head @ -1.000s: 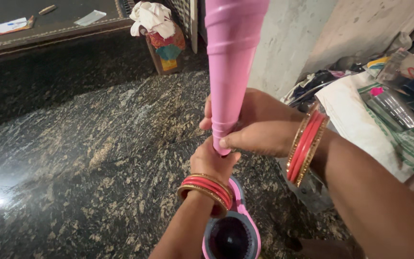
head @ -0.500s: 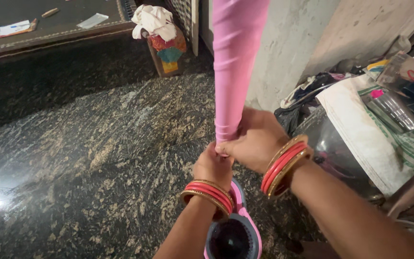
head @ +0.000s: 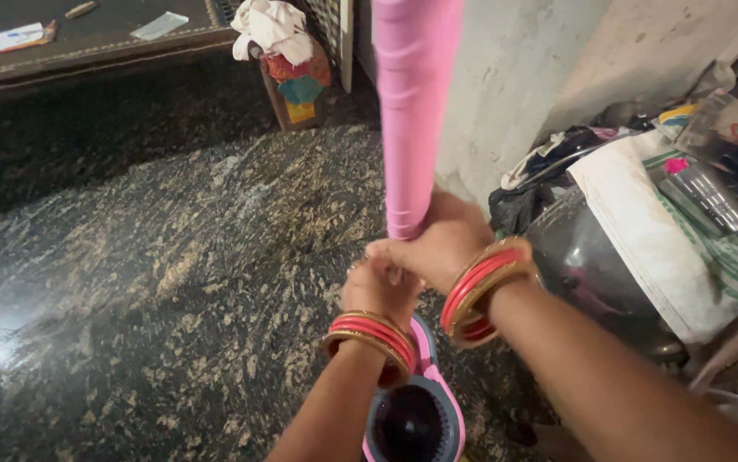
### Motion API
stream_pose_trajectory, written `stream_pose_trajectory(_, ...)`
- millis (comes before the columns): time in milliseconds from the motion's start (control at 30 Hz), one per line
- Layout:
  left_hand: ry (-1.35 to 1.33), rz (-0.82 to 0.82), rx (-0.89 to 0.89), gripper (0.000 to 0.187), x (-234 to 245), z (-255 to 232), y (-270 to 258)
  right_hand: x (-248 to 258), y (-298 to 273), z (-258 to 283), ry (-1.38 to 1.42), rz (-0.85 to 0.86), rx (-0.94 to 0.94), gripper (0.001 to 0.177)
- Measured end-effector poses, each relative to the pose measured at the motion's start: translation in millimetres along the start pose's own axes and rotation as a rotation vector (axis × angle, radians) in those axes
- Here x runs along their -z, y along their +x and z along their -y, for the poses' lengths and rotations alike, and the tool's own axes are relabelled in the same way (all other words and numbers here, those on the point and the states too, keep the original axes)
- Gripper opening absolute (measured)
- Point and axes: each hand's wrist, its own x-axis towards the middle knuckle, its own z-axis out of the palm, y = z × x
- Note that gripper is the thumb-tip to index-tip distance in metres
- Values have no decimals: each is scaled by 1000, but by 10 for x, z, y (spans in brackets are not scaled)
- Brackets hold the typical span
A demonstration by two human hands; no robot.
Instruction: The person assembles a mop by attaching a pink handle to a mop head. They insert the handle into the mop head base and twist it to secure the connection. The person then holds the assembled mop upright.
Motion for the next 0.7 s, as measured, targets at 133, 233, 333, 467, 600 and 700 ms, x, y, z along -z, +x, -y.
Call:
stream_pose_trajectory(133, -93, 127, -44, 45, -229, 209, 0, -244, 81, -356, 123, -58, -160, 49)
stream_pose_trajectory(233, -150, 164, -121, 64, -384, 408, -4, -192, 125, -459, 207, -105, -269, 37)
stream_pose_trajectory(333, -234, 197, -110, 78, -585, 646, 85, -74, 84, -454, 258, -169, -246, 35)
stream_pose_trajectory(467, -505, 262, -145, 81, -936, 878, 266, 91, 52, -349, 391, -230, -142, 32)
stream_pose_trajectory(600, -631, 352, -141, 81, -1049, 886, 355, 315, -58, -124, 341, -209, 14, 33)
stream_pose_trajectory(700, -682, 387, -130, 80, -973, 829, 372, 468, -143, 75, 293, -187, -2, 34)
